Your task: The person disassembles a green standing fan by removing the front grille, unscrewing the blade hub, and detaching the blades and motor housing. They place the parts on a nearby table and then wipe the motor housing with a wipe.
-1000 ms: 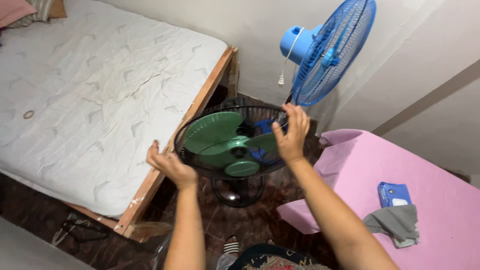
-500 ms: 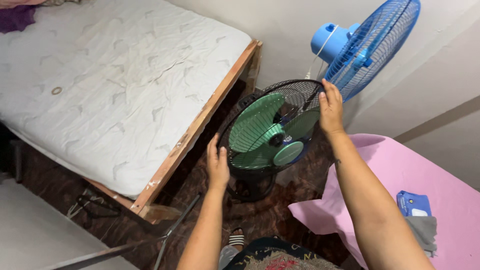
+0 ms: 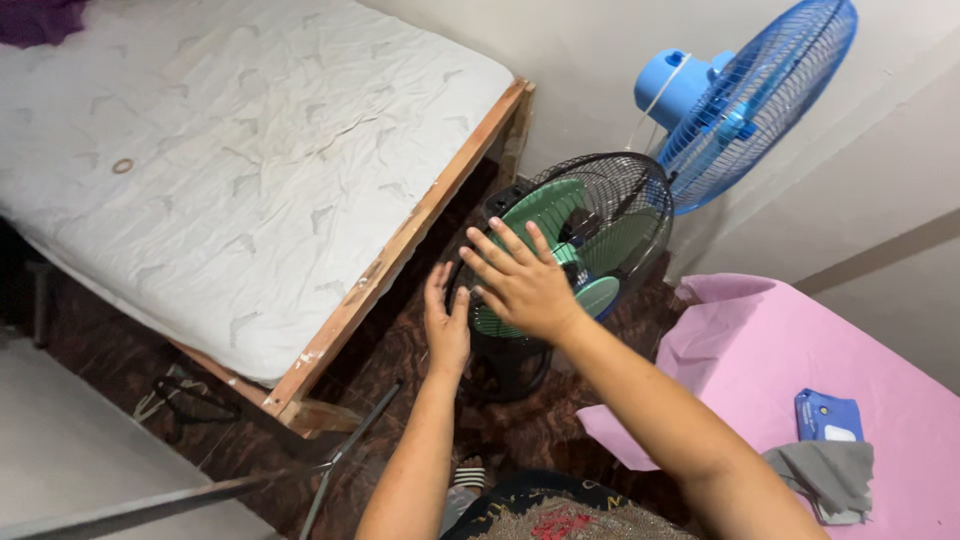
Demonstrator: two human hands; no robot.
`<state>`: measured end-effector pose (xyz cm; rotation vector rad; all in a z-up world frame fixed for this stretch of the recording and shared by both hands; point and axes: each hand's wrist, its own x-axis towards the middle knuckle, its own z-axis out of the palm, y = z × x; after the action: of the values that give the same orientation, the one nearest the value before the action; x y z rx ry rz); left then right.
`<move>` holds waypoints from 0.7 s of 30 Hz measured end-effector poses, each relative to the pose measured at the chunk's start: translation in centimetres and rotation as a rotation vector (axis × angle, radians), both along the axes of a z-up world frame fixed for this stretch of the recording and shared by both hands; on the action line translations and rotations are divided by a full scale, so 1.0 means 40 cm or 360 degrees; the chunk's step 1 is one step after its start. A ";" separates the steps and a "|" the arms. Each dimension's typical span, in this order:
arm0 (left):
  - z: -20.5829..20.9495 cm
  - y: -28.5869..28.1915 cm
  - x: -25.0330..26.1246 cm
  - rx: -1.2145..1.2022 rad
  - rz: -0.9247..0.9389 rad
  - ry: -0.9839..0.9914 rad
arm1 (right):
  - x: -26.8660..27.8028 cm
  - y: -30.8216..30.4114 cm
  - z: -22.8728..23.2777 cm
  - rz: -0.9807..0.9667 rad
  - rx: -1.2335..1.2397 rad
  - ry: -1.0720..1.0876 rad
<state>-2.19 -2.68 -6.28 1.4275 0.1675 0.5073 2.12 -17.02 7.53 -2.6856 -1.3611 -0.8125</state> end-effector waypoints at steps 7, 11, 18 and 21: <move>-0.145 0.090 0.017 -0.0103 0.0080 -0.0086 | 0.089 -0.026 -0.021 0.0062 -0.0103 -0.0114; -0.206 0.121 -0.007 -0.0095 0.0010 0.0231 | 0.109 -0.031 -0.010 0.0048 -0.0095 -0.0117; -0.209 0.094 -0.004 -0.0038 -0.0142 0.0141 | 0.097 -0.026 0.000 0.0048 -0.0051 -0.0093; -0.206 0.097 -0.002 -0.0191 -0.0235 0.0121 | 0.095 -0.024 0.002 0.0041 -0.0054 -0.0099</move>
<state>-2.28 1.19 -14.52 1.3307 0.1495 0.3169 5.93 -17.98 7.59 -2.6834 -1.4322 -0.8858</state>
